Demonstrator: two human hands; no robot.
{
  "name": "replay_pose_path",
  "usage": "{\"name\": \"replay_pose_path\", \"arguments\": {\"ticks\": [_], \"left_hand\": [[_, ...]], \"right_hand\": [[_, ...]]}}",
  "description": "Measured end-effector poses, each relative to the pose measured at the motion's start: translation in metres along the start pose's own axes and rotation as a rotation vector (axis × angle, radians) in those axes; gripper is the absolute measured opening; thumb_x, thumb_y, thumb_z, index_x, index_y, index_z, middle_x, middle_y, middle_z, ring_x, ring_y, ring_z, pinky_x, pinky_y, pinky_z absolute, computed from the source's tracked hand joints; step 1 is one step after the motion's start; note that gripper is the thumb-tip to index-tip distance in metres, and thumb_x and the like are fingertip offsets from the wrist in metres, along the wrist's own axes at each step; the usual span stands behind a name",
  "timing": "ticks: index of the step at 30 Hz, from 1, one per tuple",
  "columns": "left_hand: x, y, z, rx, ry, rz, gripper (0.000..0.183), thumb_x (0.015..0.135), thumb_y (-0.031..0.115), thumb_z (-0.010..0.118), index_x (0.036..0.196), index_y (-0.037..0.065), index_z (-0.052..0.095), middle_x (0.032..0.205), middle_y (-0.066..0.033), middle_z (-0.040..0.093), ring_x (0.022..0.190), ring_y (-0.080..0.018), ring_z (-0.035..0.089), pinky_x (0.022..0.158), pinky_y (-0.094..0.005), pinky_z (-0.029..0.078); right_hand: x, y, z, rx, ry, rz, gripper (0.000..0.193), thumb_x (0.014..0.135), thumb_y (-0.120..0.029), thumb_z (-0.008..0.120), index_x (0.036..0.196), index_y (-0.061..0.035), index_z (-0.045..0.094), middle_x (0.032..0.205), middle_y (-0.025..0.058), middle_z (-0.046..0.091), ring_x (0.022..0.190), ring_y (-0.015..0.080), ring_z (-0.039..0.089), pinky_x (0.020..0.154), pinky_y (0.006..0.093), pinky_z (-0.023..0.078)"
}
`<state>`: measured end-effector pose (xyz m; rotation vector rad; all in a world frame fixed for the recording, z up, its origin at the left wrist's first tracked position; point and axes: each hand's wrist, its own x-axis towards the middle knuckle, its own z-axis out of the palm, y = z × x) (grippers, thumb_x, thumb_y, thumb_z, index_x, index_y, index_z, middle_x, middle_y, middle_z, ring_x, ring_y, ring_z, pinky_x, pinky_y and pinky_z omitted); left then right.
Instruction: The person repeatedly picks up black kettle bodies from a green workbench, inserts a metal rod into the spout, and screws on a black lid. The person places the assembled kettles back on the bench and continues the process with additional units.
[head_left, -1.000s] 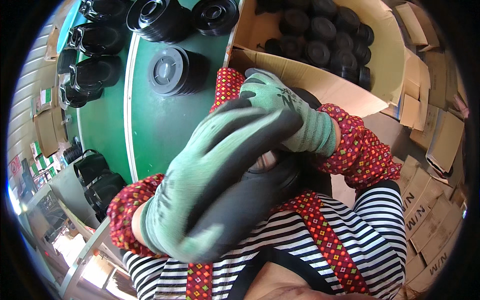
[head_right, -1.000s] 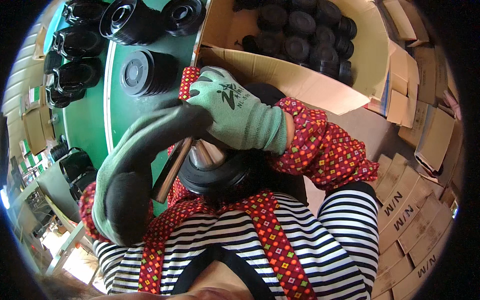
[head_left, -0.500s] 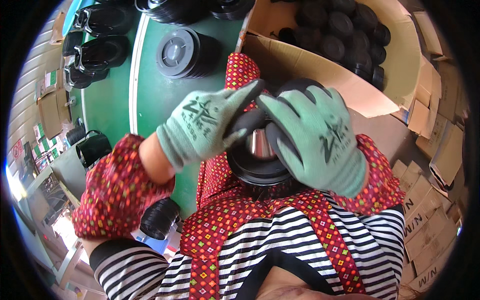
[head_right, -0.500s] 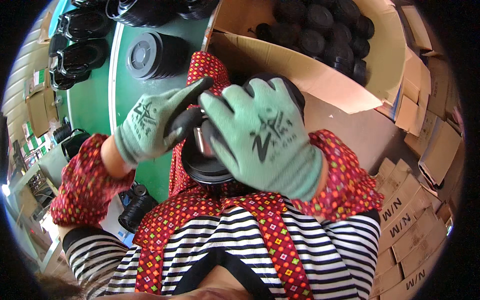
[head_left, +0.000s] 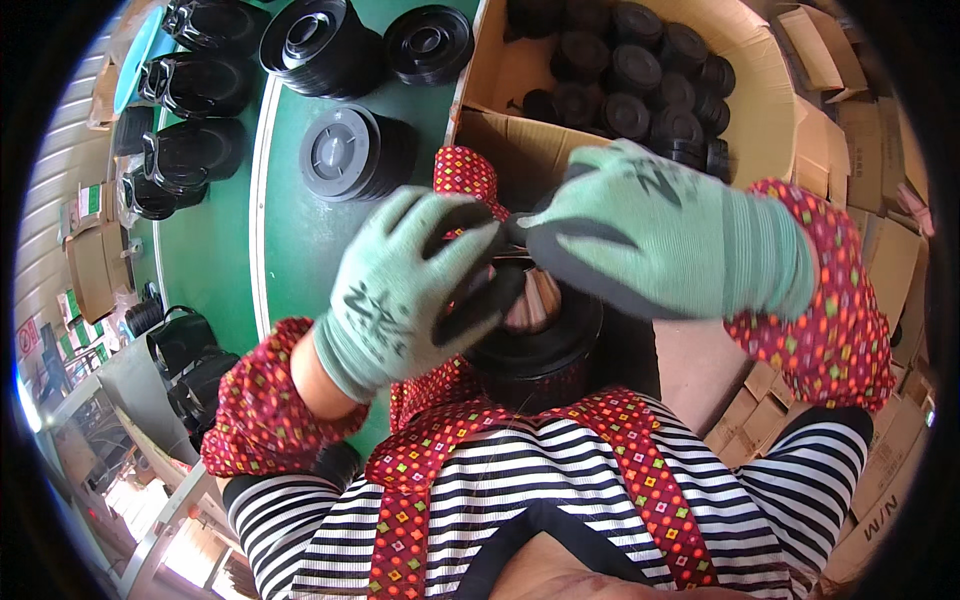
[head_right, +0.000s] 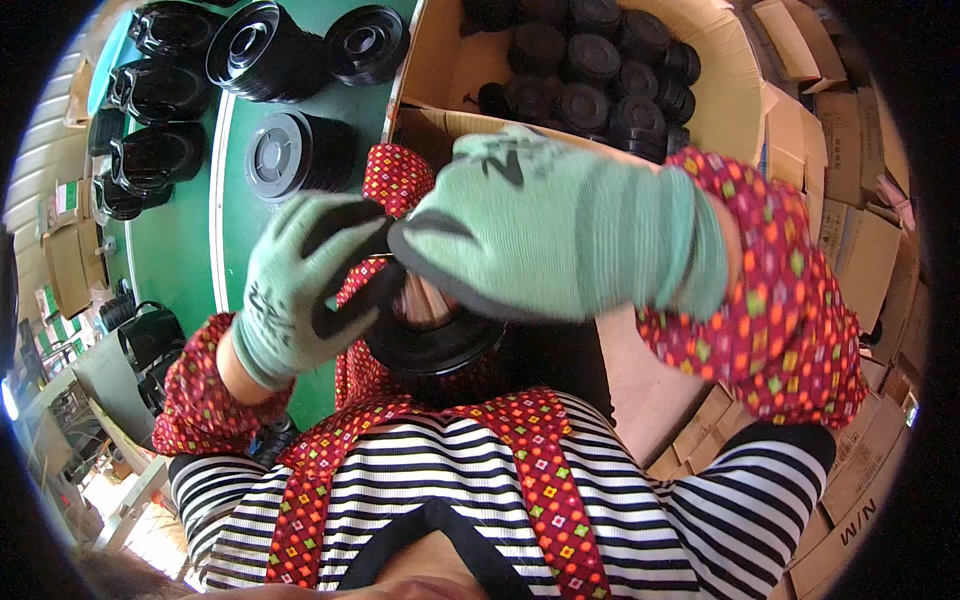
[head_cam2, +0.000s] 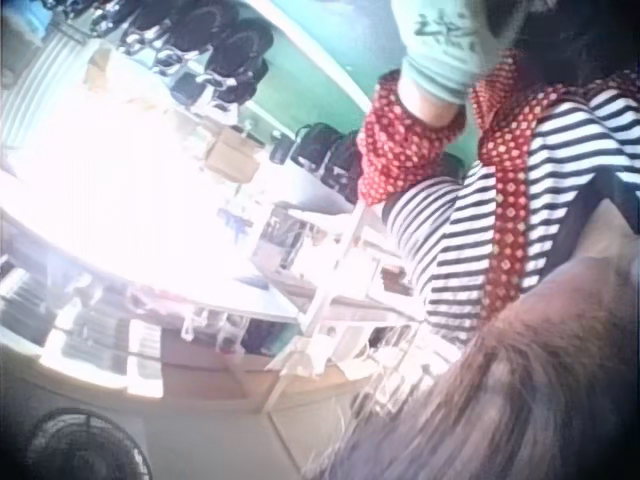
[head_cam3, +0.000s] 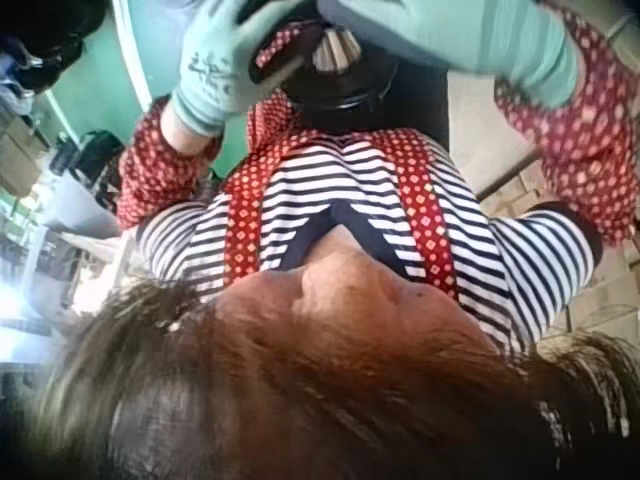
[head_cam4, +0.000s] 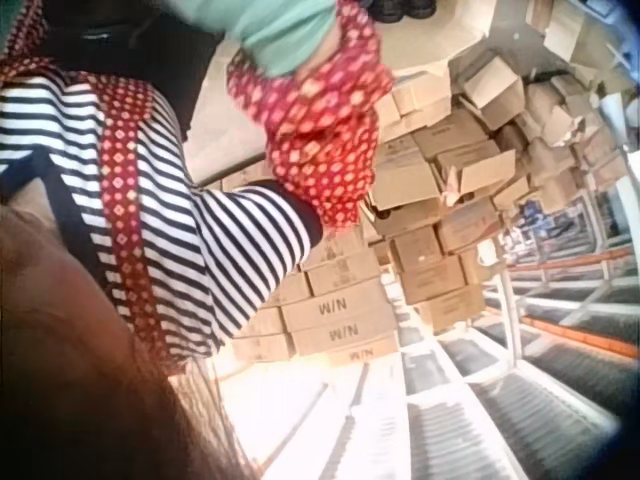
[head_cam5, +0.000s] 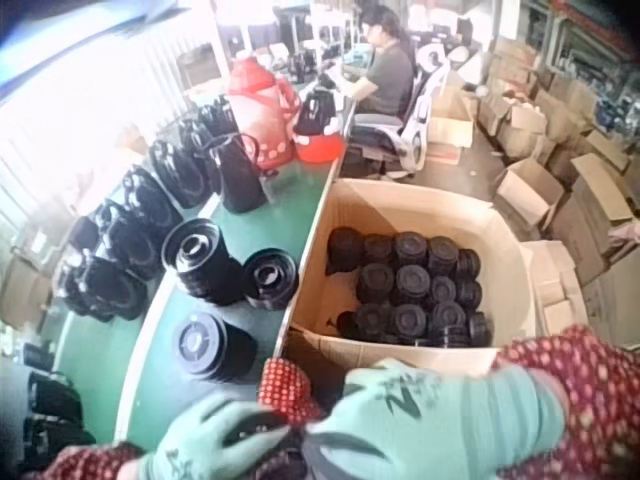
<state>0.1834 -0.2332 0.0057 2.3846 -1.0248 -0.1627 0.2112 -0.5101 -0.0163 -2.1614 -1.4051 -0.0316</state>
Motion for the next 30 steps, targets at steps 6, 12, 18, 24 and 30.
{"name": "replay_pose_path", "arguments": {"ticks": [6,12,18,24,30], "left_hand": [[-0.01,0.017,0.013,0.097,0.062,-0.075,0.046,0.076,0.022,0.088,0.117,0.004,0.073,0.113,-0.0143,0.07,0.097,-0.0355,0.069,0.085,-0.0452,0.058],[-0.02,0.019,0.011,0.052,0.211,-0.082,0.043,0.074,0.02,0.094,0.102,0.006,0.066,0.1,-0.0129,0.066,0.079,-0.03,0.07,0.066,-0.0404,0.058],[0.023,0.055,-0.009,0.309,0.099,0.055,0.068,0.084,0.03,0.082,0.142,0.001,0.063,0.141,-0.0158,0.061,0.129,-0.038,0.056,0.109,-0.0504,0.048],[0.057,0.075,0.075,0.11,-0.118,-0.028,0.068,0.093,0.049,0.067,0.131,-0.007,0.061,0.133,-0.0235,0.062,0.131,-0.0418,0.056,0.12,-0.0557,0.035],[0.048,0.065,0.073,-0.349,-0.094,0.017,0.05,0.088,0.037,0.074,0.121,0.001,0.065,0.12,-0.0191,0.066,0.117,-0.0357,0.063,0.114,-0.0483,0.044]], "right_hand": [[0.068,0.061,0.043,1.229,-0.07,0.396,0.037,0.098,-0.016,0.069,0.132,-0.0007,0.066,0.127,0.017,0.071,0.115,0.0343,0.07,0.102,0.039,0.054],[0.098,0.02,0.12,1.423,0.0,-0.055,0.038,0.096,-0.013,0.071,0.132,0.0006,0.065,0.113,0.014,0.073,0.108,0.0305,0.071,0.1,0.0415,0.055],[0.098,0.029,0.109,1.354,-0.019,-0.073,0.039,0.095,-0.012,0.071,0.132,0.0006,0.065,0.114,0.0145,0.071,0.11,0.0322,0.069,0.102,0.0433,0.054],[0.094,0.033,0.124,1.322,0.036,-0.148,0.04,0.094,-0.012,0.071,0.132,0.0006,0.065,0.114,0.0151,0.069,0.112,0.0338,0.067,0.103,0.0451,0.054],[0.066,0.029,0.143,1.176,0.252,-0.244,0.041,0.093,-0.011,0.071,0.132,0.0006,0.064,0.114,0.0157,0.067,0.113,0.0355,0.066,0.105,0.0469,0.053]]}}
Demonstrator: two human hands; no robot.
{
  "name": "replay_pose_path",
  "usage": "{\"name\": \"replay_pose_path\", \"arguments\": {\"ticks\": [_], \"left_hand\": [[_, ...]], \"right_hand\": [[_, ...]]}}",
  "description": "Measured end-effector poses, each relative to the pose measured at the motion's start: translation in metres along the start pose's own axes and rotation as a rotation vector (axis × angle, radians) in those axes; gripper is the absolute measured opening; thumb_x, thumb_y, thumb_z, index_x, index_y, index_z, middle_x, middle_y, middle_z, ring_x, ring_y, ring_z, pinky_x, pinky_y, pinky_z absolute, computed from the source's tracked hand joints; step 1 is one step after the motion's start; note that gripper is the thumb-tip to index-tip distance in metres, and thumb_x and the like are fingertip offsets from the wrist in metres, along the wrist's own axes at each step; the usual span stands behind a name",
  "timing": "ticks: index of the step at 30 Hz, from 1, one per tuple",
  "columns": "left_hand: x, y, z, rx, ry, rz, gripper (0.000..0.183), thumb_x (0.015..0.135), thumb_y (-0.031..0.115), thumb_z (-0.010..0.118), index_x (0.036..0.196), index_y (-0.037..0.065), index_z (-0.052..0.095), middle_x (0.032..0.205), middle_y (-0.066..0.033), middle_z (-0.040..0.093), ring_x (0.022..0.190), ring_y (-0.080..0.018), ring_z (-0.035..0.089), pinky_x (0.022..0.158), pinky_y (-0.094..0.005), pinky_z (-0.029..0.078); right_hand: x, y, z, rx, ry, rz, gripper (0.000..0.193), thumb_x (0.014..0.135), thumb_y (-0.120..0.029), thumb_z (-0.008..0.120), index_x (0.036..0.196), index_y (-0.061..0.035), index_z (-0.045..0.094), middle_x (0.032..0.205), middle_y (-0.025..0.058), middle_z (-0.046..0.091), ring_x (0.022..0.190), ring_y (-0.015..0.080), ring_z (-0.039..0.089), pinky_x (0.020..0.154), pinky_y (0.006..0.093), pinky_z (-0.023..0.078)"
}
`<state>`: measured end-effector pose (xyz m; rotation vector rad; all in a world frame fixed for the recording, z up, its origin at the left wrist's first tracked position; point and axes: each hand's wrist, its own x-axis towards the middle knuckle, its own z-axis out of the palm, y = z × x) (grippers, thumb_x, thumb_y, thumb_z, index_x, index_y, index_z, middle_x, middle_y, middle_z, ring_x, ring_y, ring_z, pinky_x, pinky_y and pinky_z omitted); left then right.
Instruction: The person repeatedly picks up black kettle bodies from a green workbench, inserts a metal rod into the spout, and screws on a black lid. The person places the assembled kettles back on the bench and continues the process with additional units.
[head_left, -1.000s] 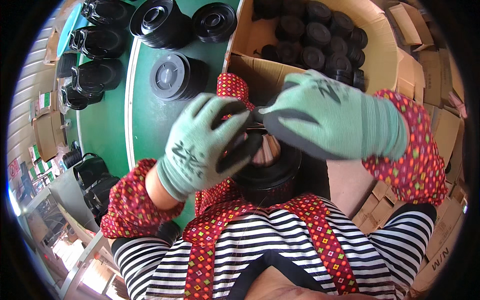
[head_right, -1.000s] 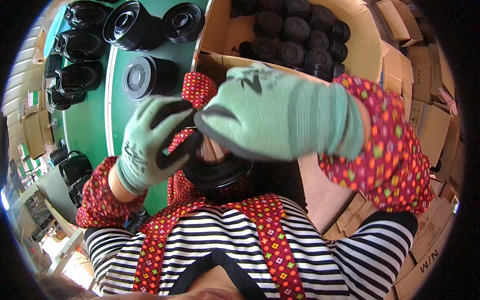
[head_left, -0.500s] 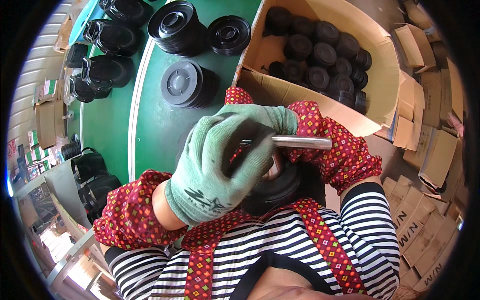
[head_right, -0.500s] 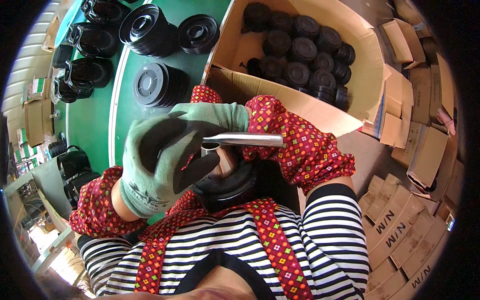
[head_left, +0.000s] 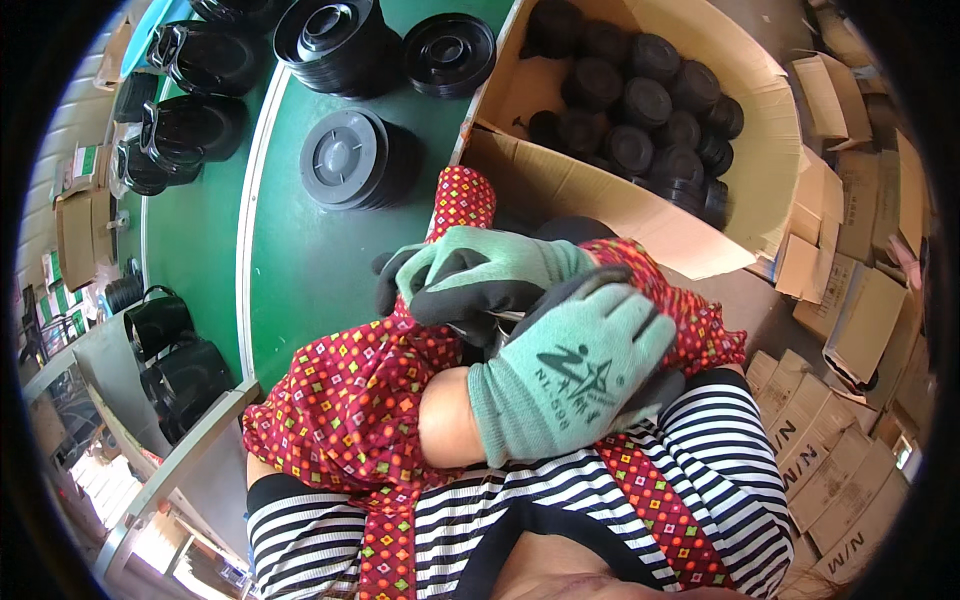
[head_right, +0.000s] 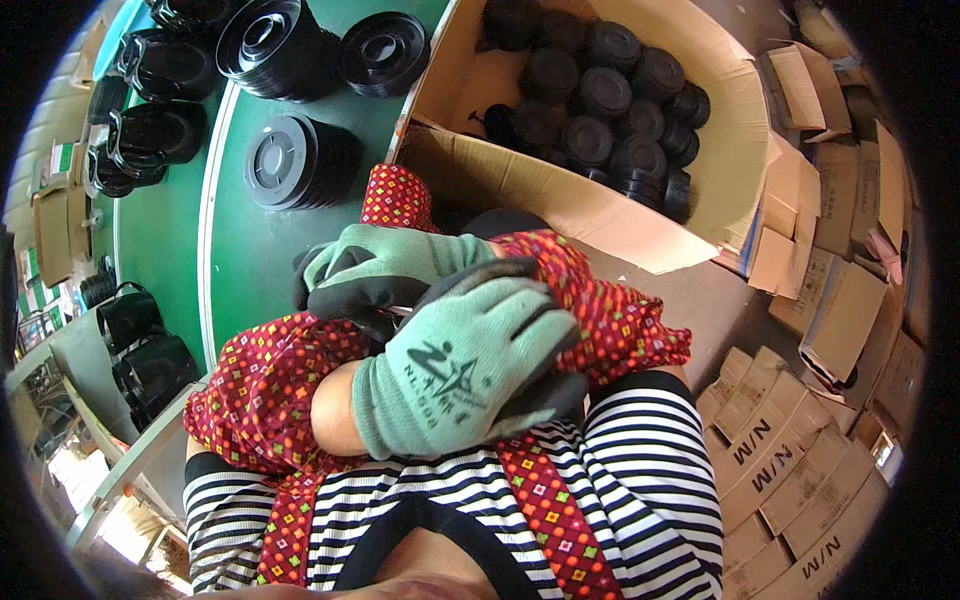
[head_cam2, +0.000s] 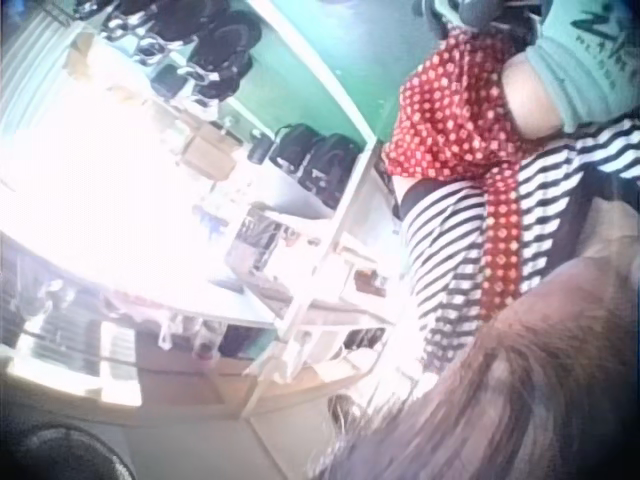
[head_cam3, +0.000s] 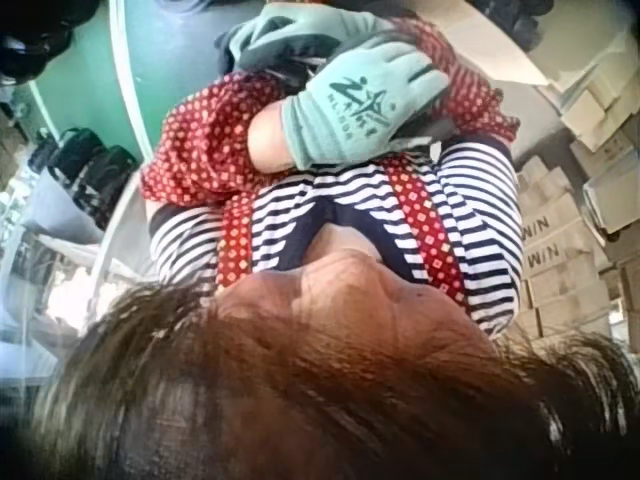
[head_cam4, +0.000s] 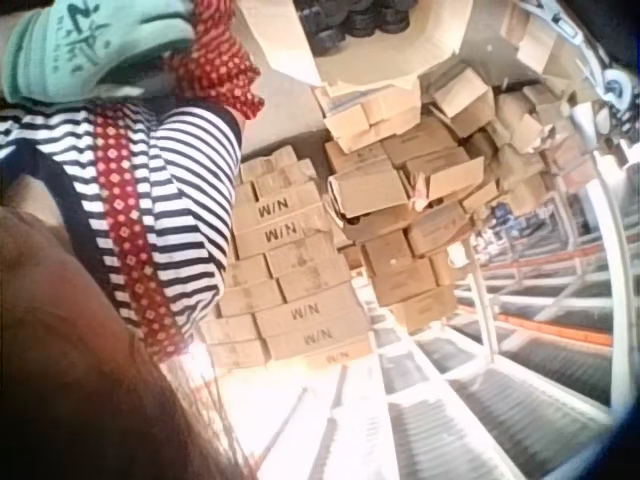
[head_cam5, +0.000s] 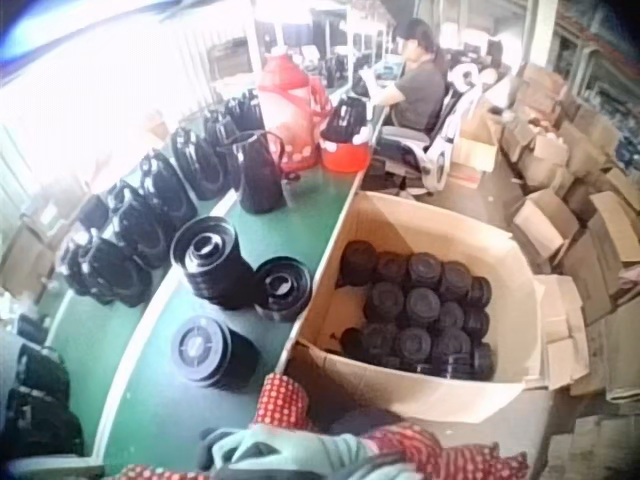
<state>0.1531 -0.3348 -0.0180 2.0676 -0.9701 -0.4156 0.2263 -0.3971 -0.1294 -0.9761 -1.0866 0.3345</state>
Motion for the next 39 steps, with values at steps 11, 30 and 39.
{"name": "replay_pose_path", "arguments": {"ticks": [11,30,39], "left_hand": [[-0.051,-0.035,-0.042,-0.515,0.06,0.414,0.023,0.086,0.031,0.076,0.089,0.008,0.075,0.09,-0.0086,0.068,0.086,-0.0303,0.067,0.087,-0.0511,0.055],[-0.143,-0.039,-0.083,-0.611,0.577,-0.801,0.033,0.109,0.025,0.059,0.116,-0.005,0.071,0.068,-0.0049,0.064,0.055,-0.0093,0.055,0.051,-0.0264,0.041],[-0.303,-0.133,0.008,-0.66,0.838,-0.85,0.049,0.109,0.046,0.056,0.119,-0.001,0.069,0.068,-0.0013,0.057,0.054,-0.011,0.053,0.051,-0.0275,0.039]], "right_hand": [[-0.039,-0.039,-0.017,-0.603,0.087,0.167,0.02,0.092,-0.019,0.06,0.086,-0.0003,0.065,0.09,0.0173,0.064,0.084,0.0392,0.058,0.08,0.051,0.046],[0.009,-0.078,0.006,-1.245,0.419,0.309,0.032,0.097,-0.039,0.069,0.104,-0.0087,0.077,0.099,0.0153,0.075,0.096,0.0349,0.07,0.087,0.0472,0.052],[-0.05,-0.134,0.033,-0.686,0.142,0.475,0.045,0.094,-0.028,0.072,0.134,-0.0072,0.07,0.139,0.0161,0.064,0.132,0.036,0.058,0.113,0.0462,0.044]]}}
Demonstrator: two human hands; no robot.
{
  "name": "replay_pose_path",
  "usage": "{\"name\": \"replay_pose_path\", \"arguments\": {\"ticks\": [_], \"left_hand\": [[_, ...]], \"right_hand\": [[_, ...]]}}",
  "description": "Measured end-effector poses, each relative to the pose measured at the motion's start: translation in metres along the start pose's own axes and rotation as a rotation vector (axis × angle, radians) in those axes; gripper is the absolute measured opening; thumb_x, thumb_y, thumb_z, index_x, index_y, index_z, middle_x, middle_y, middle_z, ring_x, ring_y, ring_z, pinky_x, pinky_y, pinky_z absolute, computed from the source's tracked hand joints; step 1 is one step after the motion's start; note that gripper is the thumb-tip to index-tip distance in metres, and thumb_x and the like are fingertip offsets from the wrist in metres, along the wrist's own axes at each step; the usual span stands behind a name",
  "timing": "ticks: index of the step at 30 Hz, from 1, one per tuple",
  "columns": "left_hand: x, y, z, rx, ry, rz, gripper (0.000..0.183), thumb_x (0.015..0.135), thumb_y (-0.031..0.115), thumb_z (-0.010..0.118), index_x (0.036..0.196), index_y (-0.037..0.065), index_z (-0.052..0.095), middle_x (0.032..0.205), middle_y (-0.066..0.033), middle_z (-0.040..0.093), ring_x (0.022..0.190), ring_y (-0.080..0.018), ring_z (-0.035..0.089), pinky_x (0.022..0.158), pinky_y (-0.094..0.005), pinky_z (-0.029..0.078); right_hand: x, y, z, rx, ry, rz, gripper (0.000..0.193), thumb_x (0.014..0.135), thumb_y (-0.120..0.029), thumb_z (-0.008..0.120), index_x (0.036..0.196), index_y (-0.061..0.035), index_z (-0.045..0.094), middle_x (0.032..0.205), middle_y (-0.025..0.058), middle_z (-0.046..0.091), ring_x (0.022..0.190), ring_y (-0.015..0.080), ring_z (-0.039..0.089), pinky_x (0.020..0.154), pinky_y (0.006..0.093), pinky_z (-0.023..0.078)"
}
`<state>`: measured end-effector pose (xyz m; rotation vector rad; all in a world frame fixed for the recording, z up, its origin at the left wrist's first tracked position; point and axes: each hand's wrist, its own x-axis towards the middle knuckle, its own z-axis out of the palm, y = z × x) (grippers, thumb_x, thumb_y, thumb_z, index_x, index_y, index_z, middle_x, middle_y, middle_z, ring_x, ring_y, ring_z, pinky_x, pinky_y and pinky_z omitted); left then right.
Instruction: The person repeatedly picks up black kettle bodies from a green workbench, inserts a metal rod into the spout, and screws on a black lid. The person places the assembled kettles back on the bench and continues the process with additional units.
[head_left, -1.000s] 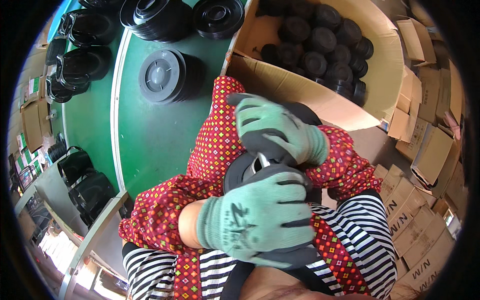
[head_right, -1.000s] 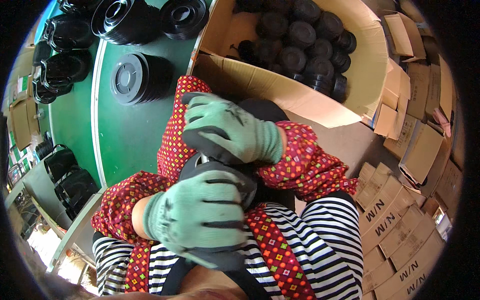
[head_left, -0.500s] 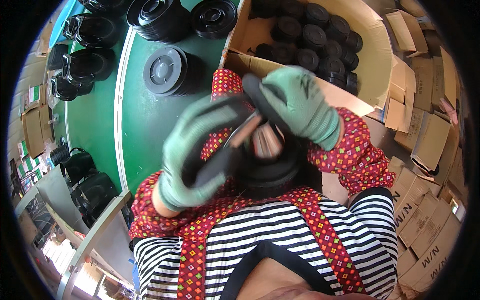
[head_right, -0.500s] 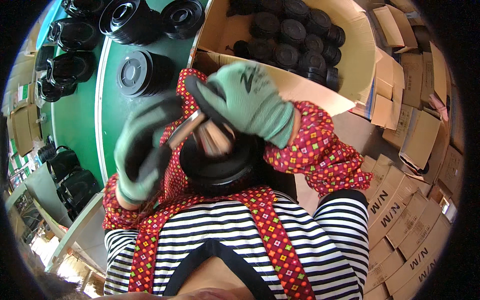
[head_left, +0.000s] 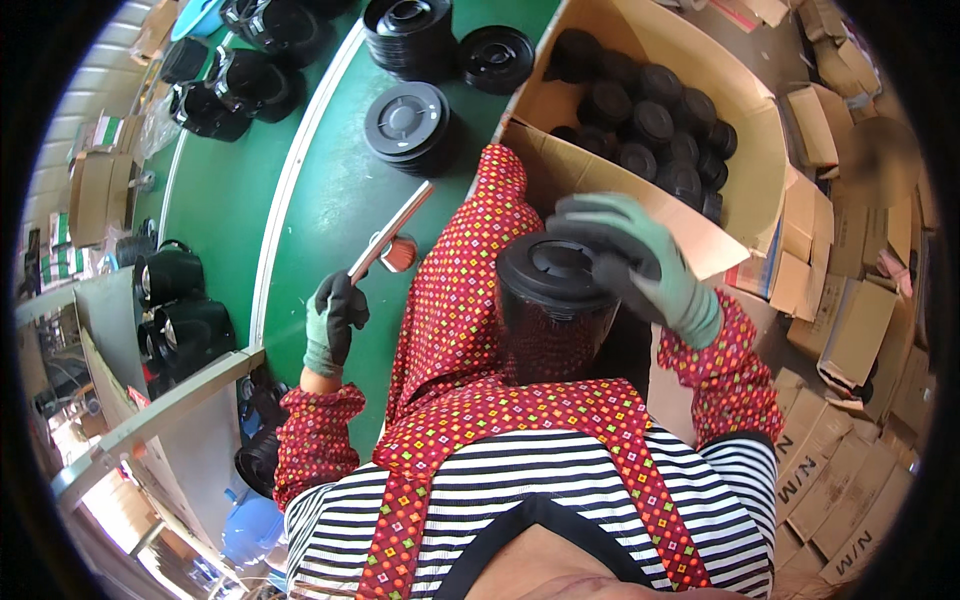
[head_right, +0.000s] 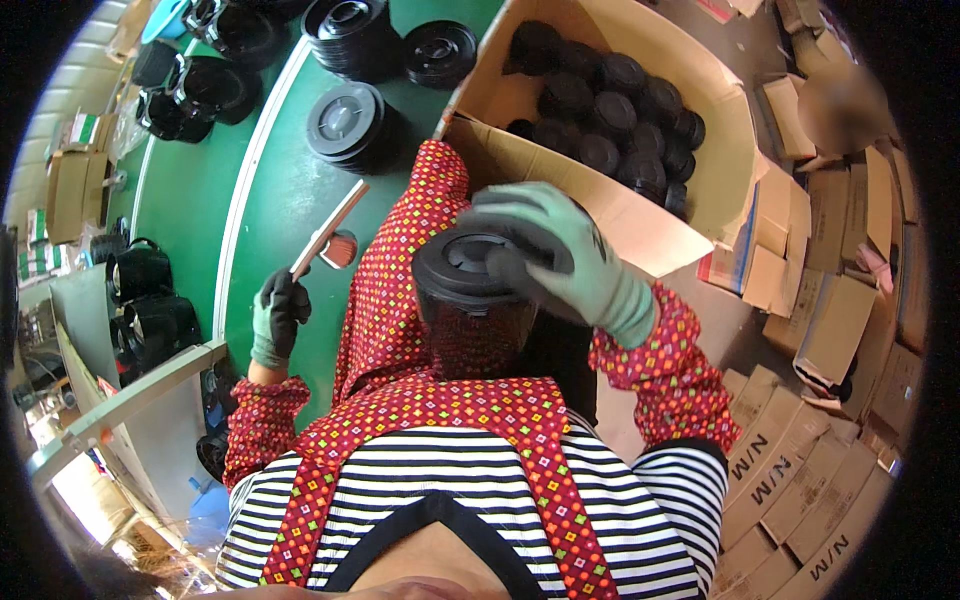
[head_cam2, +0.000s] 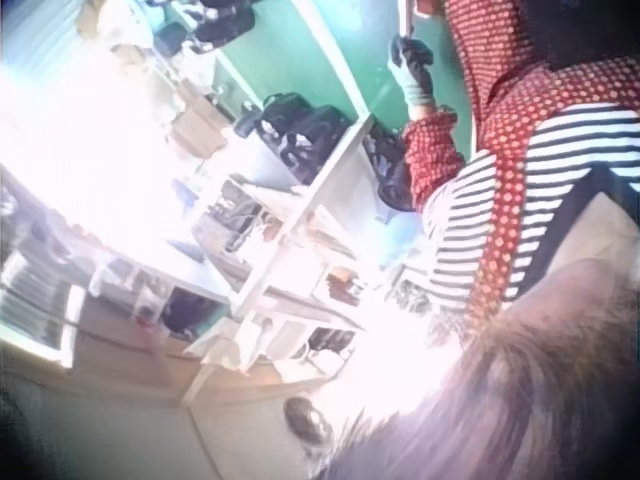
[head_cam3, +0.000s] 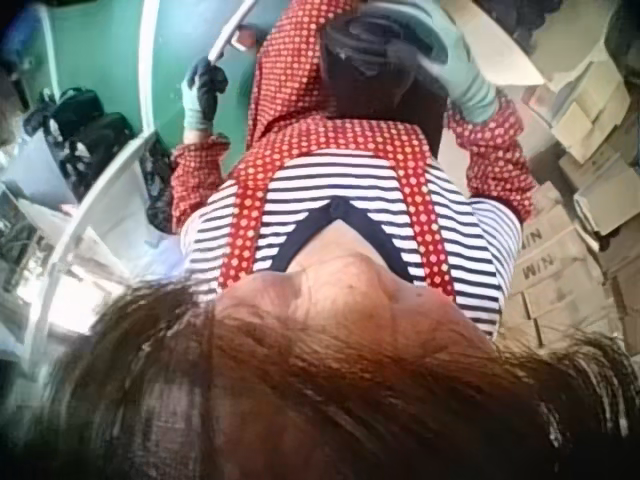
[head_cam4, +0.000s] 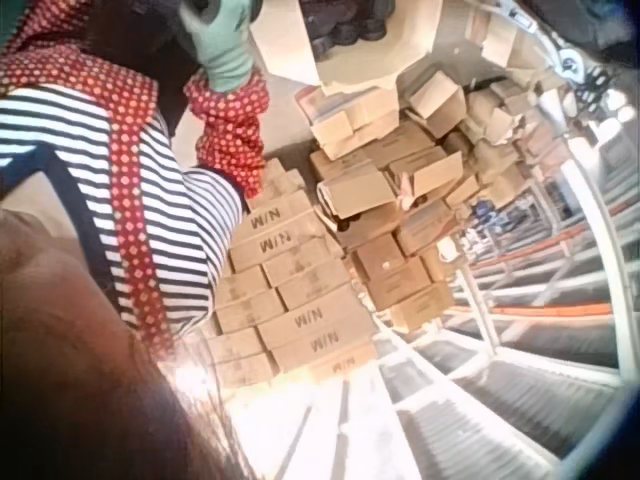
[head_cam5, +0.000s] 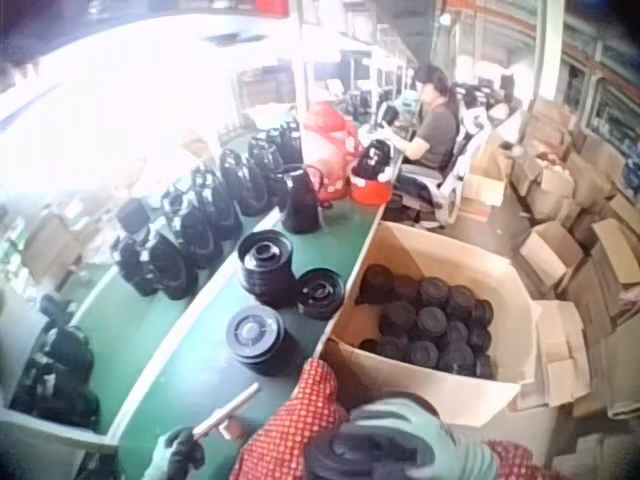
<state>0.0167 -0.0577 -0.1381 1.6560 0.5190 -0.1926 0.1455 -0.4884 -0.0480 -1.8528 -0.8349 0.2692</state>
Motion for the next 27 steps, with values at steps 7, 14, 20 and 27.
{"name": "replay_pose_path", "arguments": {"ticks": [7,14,20,27], "left_hand": [[0.007,-0.106,-0.028,0.018,0.095,0.058,0.04,0.1,0.026,0.072,0.131,0.0,0.069,0.113,-0.01,0.074,0.096,-0.0172,0.071,0.084,-0.0312,0.057],[-0.048,0.042,0.023,0.433,-0.039,0.705,0.099,0.074,0.022,0.095,0.157,0.005,0.044,0.163,-0.0238,0.038,0.151,-0.0415,0.039,0.123,-0.0498,0.036],[-0.081,0.065,0.01,0.237,-0.132,0.811,0.064,0.088,0.017,0.084,0.144,0.002,0.057,0.162,-0.0277,0.039,0.153,-0.0415,0.04,0.122,-0.0456,0.035],[-0.005,0.047,-0.074,-0.285,0.313,0.418,0.032,0.104,0.022,0.068,0.122,-0.004,0.066,0.104,-0.0101,0.075,0.096,-0.0215,0.073,0.094,-0.0342,0.057]], "right_hand": [[-0.019,0.003,0.043,-0.108,0.228,-0.045,0.046,0.076,-0.024,0.087,0.115,-0.0024,0.074,0.113,0.0143,0.071,0.108,0.0357,0.066,0.099,0.0457,0.051],[0.037,-0.029,0.023,0.337,0.668,0.205,0.025,0.106,-0.022,0.063,0.109,0.0013,0.071,0.103,0.0048,0.07,0.095,0.0164,0.066,0.09,0.0318,0.053],[0.104,-0.008,0.106,1.235,0.177,0.261,0.052,0.113,-0.045,0.046,0.145,-0.0063,0.059,0.14,0.0099,0.065,0.127,0.0222,0.062,0.105,0.0408,0.055],[0.111,-0.003,0.185,0.607,0.203,0.338,0.04,0.109,-0.019,0.058,0.142,0.0033,0.055,0.13,0.0101,0.06,0.112,0.0178,0.06,0.102,0.0313,0.049]]}}
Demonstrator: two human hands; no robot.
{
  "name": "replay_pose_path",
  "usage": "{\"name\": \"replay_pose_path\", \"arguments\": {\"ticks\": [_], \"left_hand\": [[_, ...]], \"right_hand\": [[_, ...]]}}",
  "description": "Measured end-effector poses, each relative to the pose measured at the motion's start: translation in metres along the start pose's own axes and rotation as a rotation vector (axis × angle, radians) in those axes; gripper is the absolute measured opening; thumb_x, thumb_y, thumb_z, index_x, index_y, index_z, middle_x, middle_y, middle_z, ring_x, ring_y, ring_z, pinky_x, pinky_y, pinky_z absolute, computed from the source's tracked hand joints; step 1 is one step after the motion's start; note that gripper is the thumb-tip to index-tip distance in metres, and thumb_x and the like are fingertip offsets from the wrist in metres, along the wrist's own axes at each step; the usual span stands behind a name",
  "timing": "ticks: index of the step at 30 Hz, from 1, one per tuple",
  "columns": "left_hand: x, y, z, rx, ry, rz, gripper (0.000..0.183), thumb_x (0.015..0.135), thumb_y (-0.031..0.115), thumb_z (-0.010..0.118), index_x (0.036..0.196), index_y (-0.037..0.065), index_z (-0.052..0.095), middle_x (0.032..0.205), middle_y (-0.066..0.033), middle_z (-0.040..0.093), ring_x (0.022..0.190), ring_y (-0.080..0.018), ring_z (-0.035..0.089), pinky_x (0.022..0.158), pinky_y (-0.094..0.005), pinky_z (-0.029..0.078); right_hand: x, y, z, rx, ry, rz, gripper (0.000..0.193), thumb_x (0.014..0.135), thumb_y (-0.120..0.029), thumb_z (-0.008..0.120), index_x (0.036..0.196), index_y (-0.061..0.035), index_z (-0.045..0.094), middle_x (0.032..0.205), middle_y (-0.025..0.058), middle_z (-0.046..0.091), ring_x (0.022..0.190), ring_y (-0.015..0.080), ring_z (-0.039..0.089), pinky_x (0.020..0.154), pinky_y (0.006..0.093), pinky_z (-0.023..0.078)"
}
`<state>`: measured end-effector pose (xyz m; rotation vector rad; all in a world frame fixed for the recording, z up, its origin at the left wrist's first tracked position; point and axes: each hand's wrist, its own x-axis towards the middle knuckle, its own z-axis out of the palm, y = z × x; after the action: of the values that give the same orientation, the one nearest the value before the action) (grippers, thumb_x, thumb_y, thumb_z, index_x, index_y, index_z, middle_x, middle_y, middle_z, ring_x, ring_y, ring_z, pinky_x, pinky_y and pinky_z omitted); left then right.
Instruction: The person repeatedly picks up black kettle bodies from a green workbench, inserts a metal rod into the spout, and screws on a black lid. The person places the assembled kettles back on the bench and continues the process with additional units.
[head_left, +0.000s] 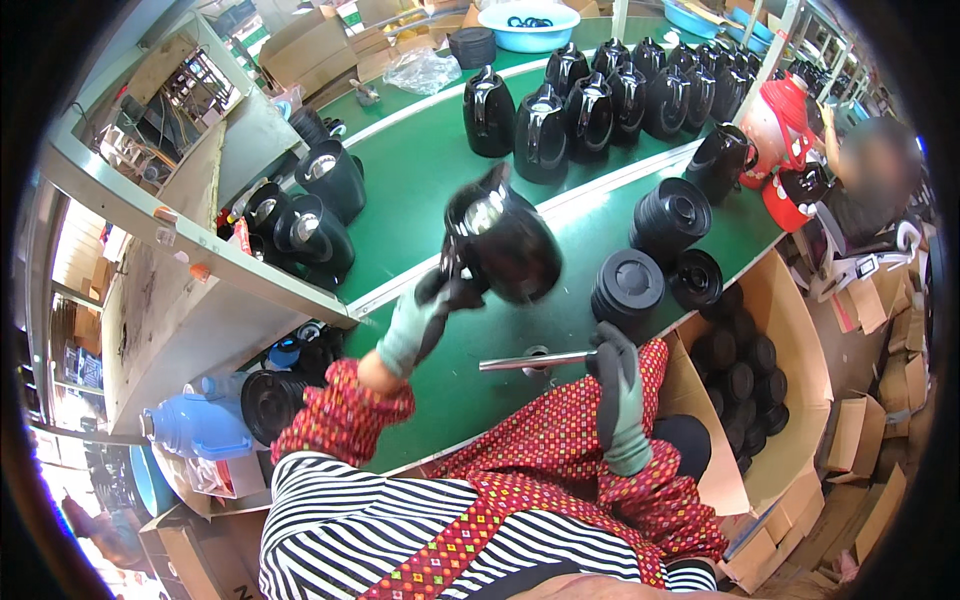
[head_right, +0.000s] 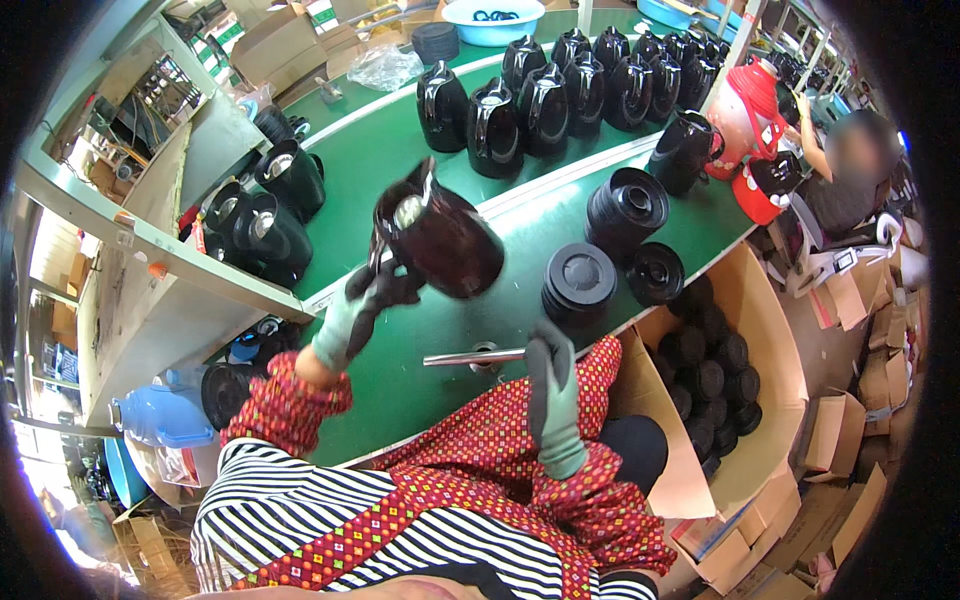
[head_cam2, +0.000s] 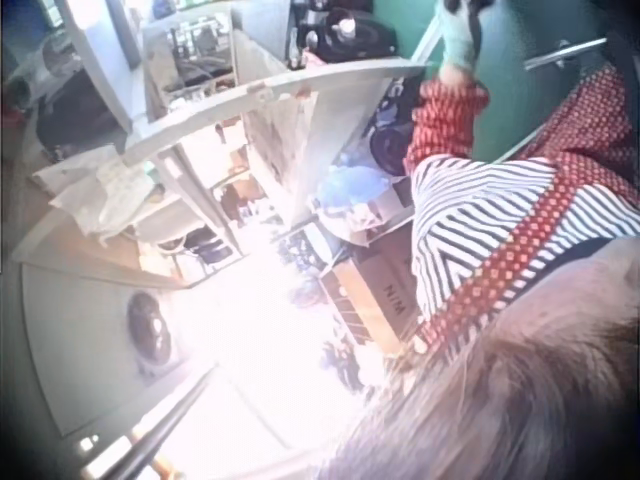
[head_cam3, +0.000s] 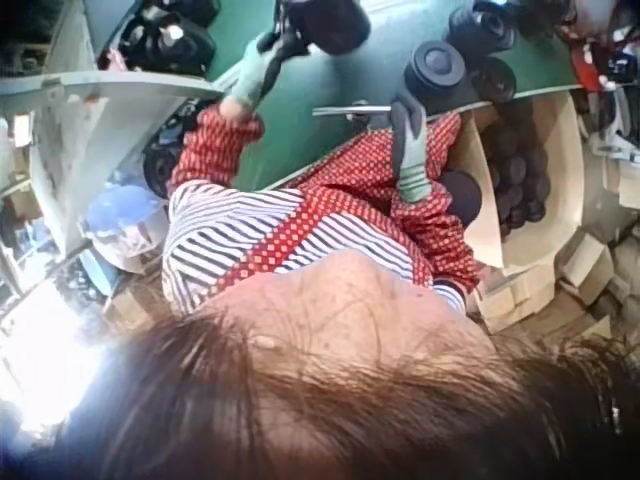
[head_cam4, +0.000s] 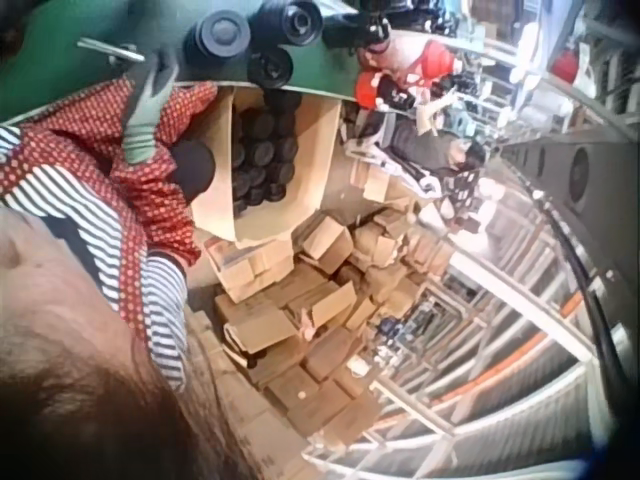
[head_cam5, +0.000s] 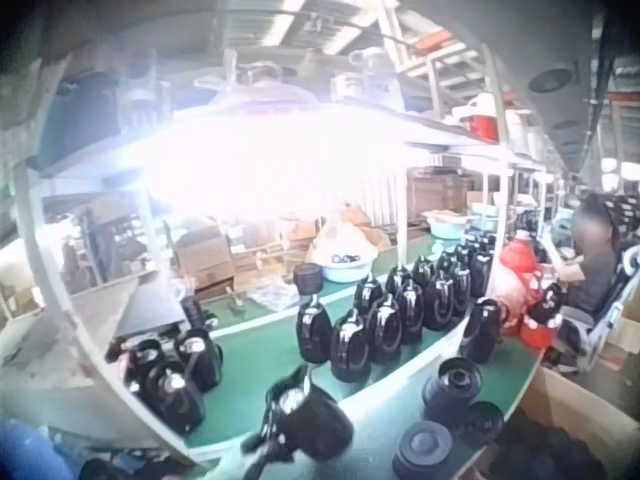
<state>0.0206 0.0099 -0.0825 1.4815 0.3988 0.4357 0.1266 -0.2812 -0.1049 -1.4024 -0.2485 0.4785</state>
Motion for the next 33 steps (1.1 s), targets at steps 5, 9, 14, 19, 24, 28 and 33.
{"name": "replay_pose_path", "arguments": {"ticks": [5,9,14,19,24,28,33], "left_hand": [[0.159,-0.06,-0.038,0.118,0.198,-0.004,0.035,0.105,0.029,0.07,0.122,-0.002,0.067,0.102,-0.0088,0.073,0.089,-0.0184,0.072,0.083,-0.0364,0.063],[0.223,-0.077,-0.04,0.295,0.307,-0.009,0.03,0.099,0.027,0.077,0.109,-0.001,0.072,0.09,-0.0046,0.073,0.078,-0.0129,0.069,0.069,-0.0291,0.056],[0.228,-0.086,-0.074,0.711,0.665,0.221,0.068,0.084,0.043,0.088,0.13,0.001,0.06,0.114,-0.0168,0.069,0.093,-0.026,0.069,0.085,-0.038,0.056],[0.245,-0.025,-0.162,1.155,0.974,-0.101,0.116,0.084,0.051,0.083,0.167,0.003,0.017,0.166,-0.0358,0.025,0.131,-0.0493,0.06,0.106,-0.0475,0.055],[0.257,-0.027,-0.236,1.387,0.844,-0.3,0.076,0.098,0.038,0.069,0.154,-0.005,0.041,0.158,-0.0375,0.039,0.137,-0.0465,0.057,0.111,-0.0466,0.052],[0.243,-0.04,-0.243,1.382,0.924,-0.092,0.062,0.096,0.03,0.071,0.143,-0.003,0.049,0.145,-0.0332,0.055,0.116,-0.0453,0.069,0.097,-0.0484,0.058],[0.179,-0.016,-0.146,1.219,0.691,0.209,0.055,0.093,0.028,0.074,0.138,0.001,0.058,0.135,-0.0251,0.065,0.12,-0.043,0.066,0.101,-0.0492,0.054]], "right_hand": [[-0.016,0.041,0.0,-0.194,-0.13,-0.047,0.032,0.106,-0.012,0.063,0.135,0.0039,0.062,0.121,0.0097,0.067,0.109,0.0167,0.064,0.097,0.032,0.052],[-0.019,0.037,-0.002,-0.163,-0.154,-0.018,0.036,0.104,-0.01,0.065,0.137,0.0043,0.062,0.128,0.0129,0.068,0.118,0.0202,0.065,0.103,0.032,0.051],[-0.019,0.026,0.0,-0.217,-0.197,-0.001,0.033,0.103,-0.009,0.064,0.134,0.0044,0.064,0.126,0.0143,0.069,0.116,0.0221,0.067,0.102,0.0335,0.052],[-0.017,0.027,0.001,-0.343,-0.253,-0.082,0.032,0.1,-0.006,0.064,0.131,0.0032,0.066,0.124,0.0179,0.07,0.115,0.029,0.068,0.102,0.0377,0.052],[-0.013,0.025,0.006,-0.407,-0.29,-0.114,0.033,0.098,-0.005,0.067,0.13,0.0017,0.066,0.123,0.0174,0.071,0.115,0.0309,0.069,0.102,0.0394,0.052],[-0.01,0.022,0.009,-0.418,-0.323,-0.124,0.033,0.097,-0.005,0.067,0.129,0.0014,0.066,0.121,0.0169,0.071,0.113,0.0314,0.069,0.101,0.0391,0.053],[-0.007,0.009,0.015,-0.312,-0.326,-0.116,0.029,0.105,-0.011,0.062,0.131,0.003,0.066,0.122,0.0151,0.071,0.112,0.0226,0.069,0.098,0.034,0.053]]}}
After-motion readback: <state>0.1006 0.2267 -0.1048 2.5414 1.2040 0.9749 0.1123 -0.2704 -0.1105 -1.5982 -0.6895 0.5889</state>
